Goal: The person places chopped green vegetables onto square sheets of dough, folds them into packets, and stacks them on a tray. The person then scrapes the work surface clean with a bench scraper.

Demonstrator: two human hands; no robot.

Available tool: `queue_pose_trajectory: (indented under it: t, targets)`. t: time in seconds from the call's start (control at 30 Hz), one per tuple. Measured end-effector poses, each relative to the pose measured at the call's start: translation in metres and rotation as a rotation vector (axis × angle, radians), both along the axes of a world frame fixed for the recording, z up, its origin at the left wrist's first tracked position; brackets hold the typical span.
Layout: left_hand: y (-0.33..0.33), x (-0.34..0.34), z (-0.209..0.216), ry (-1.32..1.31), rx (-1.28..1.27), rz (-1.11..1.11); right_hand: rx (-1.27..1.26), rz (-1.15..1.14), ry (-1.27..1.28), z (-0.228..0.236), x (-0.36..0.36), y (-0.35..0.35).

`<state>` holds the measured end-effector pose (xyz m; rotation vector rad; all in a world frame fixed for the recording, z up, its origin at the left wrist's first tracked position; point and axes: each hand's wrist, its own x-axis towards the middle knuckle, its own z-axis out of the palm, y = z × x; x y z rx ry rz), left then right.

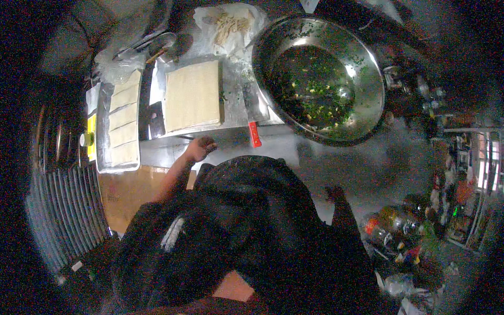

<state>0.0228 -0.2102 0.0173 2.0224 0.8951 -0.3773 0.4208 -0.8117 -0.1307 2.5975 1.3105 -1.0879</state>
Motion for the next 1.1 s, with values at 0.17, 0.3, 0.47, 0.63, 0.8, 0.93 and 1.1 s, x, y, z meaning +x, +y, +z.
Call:
queue_pose_trajectory:
  t: [0.17, 0.3, 0.47, 0.63, 0.8, 0.93, 1.1]
  targets:
    - [0.017, 0.042, 0.022, -0.301, -0.153, 0.123, -0.429, 0.087, -0.327, 0.029, 0.014, -0.014]
    - [0.014, 0.084, 0.046, -0.462, -0.409, 0.255, 0.269, -1.344, 0.292, 0.048, 0.039, 0.001]
    - [-0.001, 0.148, 0.062, -0.511, -0.614, 0.322, 0.729, -1.046, 0.710, 0.130, 0.065, 0.059]
    - [-0.023, 0.208, 0.067, -0.502, -0.619, 0.524, 0.903, -1.392, 0.676, 0.194, 0.098, 0.134]
    - [-0.046, 0.240, 0.073, -0.451, -0.470, 0.751, 0.958, -1.352, 0.942, 0.202, 0.161, 0.160]
    - [-0.057, 0.249, 0.074, -0.497, -0.417, 0.867, 1.066, -1.225, 1.146, 0.198, 0.192, 0.168]
    - [-0.038, 0.263, 0.073, -0.548, -0.291, 0.993, 1.109, -1.250, 1.167, 0.205, 0.221, 0.190]
